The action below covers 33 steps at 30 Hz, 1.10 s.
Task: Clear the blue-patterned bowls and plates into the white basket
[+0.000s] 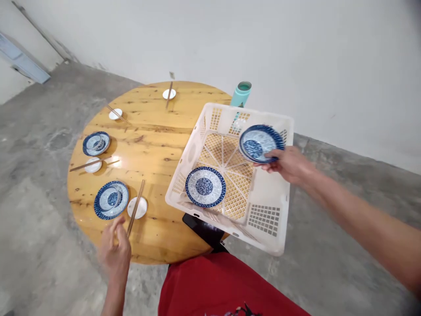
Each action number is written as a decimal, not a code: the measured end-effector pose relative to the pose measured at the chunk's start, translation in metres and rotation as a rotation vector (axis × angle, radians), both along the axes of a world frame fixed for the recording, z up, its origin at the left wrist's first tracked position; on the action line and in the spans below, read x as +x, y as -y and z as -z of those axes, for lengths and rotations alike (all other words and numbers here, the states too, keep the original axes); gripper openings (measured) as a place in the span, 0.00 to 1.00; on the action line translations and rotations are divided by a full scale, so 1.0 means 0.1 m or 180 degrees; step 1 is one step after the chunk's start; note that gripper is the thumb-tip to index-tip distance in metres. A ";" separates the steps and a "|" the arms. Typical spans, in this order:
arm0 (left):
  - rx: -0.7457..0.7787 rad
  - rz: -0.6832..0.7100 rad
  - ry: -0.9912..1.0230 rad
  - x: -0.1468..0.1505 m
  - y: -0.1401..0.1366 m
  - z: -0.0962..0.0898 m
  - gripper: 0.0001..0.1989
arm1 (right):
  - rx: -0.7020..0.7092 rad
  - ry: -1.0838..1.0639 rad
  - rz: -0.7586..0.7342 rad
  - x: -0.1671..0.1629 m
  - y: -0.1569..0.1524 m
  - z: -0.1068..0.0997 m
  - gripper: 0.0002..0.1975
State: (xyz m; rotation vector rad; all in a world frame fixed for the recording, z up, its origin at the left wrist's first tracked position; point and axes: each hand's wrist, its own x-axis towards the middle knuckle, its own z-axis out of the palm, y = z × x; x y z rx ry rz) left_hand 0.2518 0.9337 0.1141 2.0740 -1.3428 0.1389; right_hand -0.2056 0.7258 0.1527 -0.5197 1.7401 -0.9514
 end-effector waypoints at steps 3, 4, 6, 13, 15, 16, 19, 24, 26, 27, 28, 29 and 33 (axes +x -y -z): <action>0.0517 -0.1168 -0.0886 -0.02 -0.56 0.11 0.17 | 0.0135 0.0094 -0.0226 0.29 0.47 0.37 0.08; 0.0580 -0.1475 -0.1166 -0.06 -0.70 0.15 0.17 | 0.0173 0.0077 -0.0202 0.34 0.59 0.50 0.07; 0.0593 -0.1867 -0.1591 -0.15 -0.93 0.27 0.20 | 0.0237 0.0034 -0.0140 0.42 0.80 0.75 0.06; 0.0588 -0.2100 -0.2310 -0.42 -1.24 0.67 0.23 | 0.0259 0.0014 -0.0016 0.65 1.23 1.25 0.06; 0.0549 -0.2142 -0.2386 -0.46 -1.26 0.72 0.23 | 0.0251 0.0031 0.0002 0.71 1.29 1.34 0.06; 0.0503 -0.2150 -0.2413 -0.47 -1.26 0.74 0.23 | 0.0245 0.0041 0.0011 0.73 1.31 1.37 0.06; 0.0368 -0.2133 -0.2438 -0.50 -1.27 0.76 0.22 | 0.0231 0.0076 0.0036 0.76 1.36 1.44 0.07; 0.0463 -0.2091 -0.2533 -0.50 -1.22 0.75 0.21 | 0.0247 0.0165 0.0037 0.75 1.38 1.48 0.08; 0.0500 -0.2039 -0.2603 -0.49 -1.18 0.76 0.21 | 0.0253 0.0189 0.0061 0.74 1.39 1.49 0.07; 0.0506 -0.2001 -0.2633 -0.48 -1.16 0.76 0.21 | 0.0256 0.0195 0.0077 0.74 1.40 1.49 0.07; 0.0510 -0.1958 -0.2656 -0.47 -1.14 0.77 0.20 | 0.0259 0.0197 0.0090 0.74 1.40 1.49 0.07; 0.0517 -0.1921 -0.2670 -0.47 -1.14 0.77 0.20 | 0.0260 0.0197 0.0099 0.74 1.41 1.50 0.08; 0.0538 -0.1891 -0.2692 -0.44 -1.15 0.79 0.21 | 0.0244 0.0205 0.0078 0.75 1.44 1.51 0.08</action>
